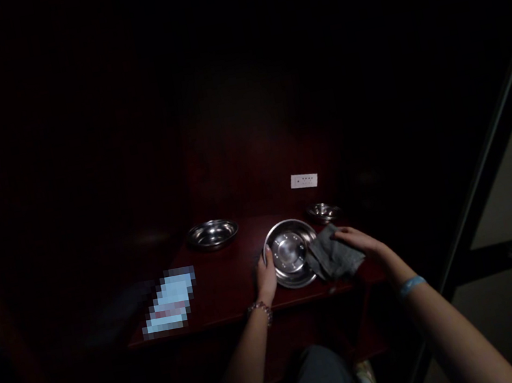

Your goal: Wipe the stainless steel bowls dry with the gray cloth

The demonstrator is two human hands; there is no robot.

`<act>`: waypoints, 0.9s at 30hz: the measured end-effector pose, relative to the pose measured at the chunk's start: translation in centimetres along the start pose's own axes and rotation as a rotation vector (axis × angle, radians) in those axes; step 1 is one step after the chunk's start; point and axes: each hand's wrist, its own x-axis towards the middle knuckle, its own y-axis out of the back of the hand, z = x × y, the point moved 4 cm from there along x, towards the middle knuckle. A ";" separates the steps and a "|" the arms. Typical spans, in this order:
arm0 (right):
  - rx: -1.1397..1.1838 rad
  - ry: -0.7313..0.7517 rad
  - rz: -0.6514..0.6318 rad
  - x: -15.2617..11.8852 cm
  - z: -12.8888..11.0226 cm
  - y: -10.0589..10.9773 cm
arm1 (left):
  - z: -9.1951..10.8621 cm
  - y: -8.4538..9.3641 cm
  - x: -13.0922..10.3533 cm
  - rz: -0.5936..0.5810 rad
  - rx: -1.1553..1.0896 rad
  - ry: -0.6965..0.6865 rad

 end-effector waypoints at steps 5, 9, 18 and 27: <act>-0.192 -0.103 0.154 -0.2 5.3 4.2 | -0.1 0.0 0.1 -0.004 -0.022 0.003; -0.566 0.032 0.282 0.3 4.9 5.3 | -0.5 -0.1 0.3 0.002 -0.034 0.000; -0.929 0.311 0.108 -0.6 5.4 -0.5 | -0.6 0.0 0.4 0.001 -0.021 -0.001; -0.849 0.592 0.056 -4.0 5.4 -1.3 | -1.2 0.0 0.7 0.000 -0.009 -0.004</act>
